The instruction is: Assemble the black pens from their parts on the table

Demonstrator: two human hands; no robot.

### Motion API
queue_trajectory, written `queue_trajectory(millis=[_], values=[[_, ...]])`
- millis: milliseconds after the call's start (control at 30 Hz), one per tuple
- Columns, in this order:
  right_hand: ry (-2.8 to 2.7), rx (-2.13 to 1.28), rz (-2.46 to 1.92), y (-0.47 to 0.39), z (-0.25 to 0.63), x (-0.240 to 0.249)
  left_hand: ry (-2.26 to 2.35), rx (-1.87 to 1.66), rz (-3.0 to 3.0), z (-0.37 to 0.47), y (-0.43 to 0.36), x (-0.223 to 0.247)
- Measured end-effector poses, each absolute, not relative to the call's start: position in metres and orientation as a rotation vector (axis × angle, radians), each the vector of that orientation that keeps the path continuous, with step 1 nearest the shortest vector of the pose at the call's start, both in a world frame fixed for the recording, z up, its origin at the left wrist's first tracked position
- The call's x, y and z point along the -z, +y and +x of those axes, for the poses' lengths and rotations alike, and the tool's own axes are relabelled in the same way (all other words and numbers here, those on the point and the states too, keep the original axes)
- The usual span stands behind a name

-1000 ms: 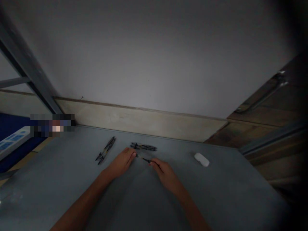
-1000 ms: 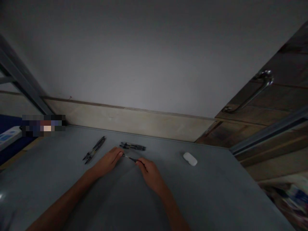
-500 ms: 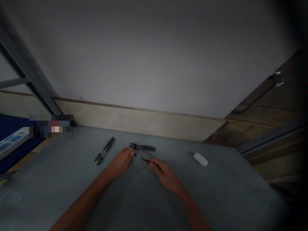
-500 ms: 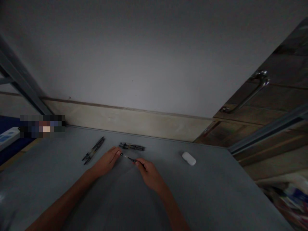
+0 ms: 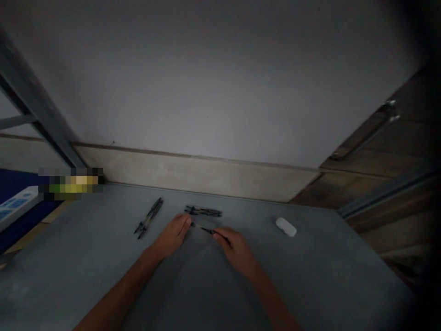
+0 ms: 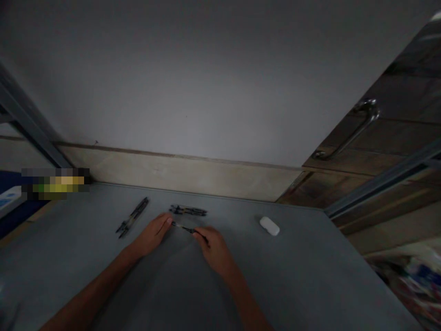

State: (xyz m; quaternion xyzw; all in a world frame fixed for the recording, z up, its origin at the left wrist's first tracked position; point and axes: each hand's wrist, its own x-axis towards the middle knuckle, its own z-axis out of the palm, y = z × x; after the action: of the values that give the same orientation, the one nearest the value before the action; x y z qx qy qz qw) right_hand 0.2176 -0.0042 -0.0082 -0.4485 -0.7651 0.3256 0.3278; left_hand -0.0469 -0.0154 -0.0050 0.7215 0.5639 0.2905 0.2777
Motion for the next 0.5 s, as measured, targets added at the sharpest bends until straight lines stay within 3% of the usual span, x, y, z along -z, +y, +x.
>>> queue_trajectory(millis=[500], values=[[-2.055, -0.505, -1.025, -0.0014, 0.2203, 0.0197, 1.665, -0.667, 2.076, -0.0411, -0.0193, 0.0002]])
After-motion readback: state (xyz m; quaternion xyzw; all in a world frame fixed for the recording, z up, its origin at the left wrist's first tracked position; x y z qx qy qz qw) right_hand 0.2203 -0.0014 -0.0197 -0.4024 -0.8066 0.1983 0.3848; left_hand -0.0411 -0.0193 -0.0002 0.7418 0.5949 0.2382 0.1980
